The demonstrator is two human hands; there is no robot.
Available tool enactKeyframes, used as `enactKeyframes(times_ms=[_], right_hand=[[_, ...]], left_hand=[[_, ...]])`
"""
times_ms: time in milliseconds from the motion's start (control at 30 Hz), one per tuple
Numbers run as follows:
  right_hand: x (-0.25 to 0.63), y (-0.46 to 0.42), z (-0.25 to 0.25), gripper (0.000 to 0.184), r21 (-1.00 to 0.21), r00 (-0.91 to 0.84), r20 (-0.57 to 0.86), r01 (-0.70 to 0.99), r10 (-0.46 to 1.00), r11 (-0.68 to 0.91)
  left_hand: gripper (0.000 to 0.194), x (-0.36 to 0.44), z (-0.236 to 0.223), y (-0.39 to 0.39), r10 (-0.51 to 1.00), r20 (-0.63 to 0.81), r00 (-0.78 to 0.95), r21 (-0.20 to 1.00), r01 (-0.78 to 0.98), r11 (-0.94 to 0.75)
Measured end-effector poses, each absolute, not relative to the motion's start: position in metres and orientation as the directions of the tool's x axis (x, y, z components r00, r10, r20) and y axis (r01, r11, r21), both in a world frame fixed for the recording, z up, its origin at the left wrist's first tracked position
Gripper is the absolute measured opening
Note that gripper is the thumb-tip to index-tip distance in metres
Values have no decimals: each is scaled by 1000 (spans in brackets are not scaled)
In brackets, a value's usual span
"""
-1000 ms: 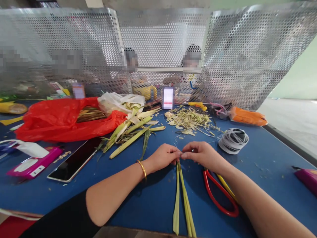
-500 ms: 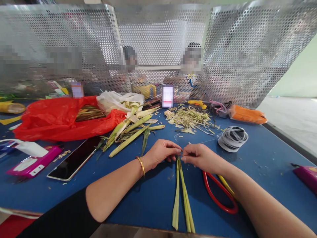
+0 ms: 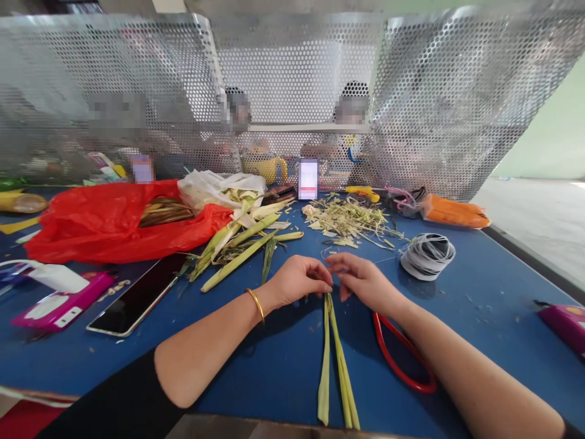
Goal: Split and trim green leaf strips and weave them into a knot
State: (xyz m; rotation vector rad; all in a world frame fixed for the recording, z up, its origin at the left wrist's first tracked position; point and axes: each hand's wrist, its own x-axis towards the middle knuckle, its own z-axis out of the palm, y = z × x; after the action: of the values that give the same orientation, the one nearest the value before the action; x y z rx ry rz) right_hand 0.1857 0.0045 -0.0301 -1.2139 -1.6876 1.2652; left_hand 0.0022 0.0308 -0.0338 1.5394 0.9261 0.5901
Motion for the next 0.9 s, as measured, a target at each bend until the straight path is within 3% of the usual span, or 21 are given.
enactKeyframes(times_ms=[100,233,433,533,600,733,900], right_hand=[[181,4,-39,36,-952,-429,-28,288,903,107],[180,3,-43,29,-893,-413,26,400,910,207],[179,2,-42,22,-855,-370,29,473,928,215],[179,2,-40,22,-858,-342,4,481,940,179],[179,2,-41,20,-858,-325,-3,487,946,165],[180,3,-44,18,-867,-307,-16,478,951,140],[180,4,-45,18,-879,-293,-38,465,956,107]], left_hand=[[8,-1,-35,33,824,-69,562,965,246,-87],[7,-4,-34,34,835,32,549,901,346,-262],[14,2,-30,21,856,196,478,594,637,-492],[18,5,-31,14,823,260,506,442,695,-567],[17,5,-33,14,822,244,514,476,675,-563],[10,0,-35,24,864,137,484,692,577,-433],[12,-5,-35,32,860,76,505,743,546,-386]])
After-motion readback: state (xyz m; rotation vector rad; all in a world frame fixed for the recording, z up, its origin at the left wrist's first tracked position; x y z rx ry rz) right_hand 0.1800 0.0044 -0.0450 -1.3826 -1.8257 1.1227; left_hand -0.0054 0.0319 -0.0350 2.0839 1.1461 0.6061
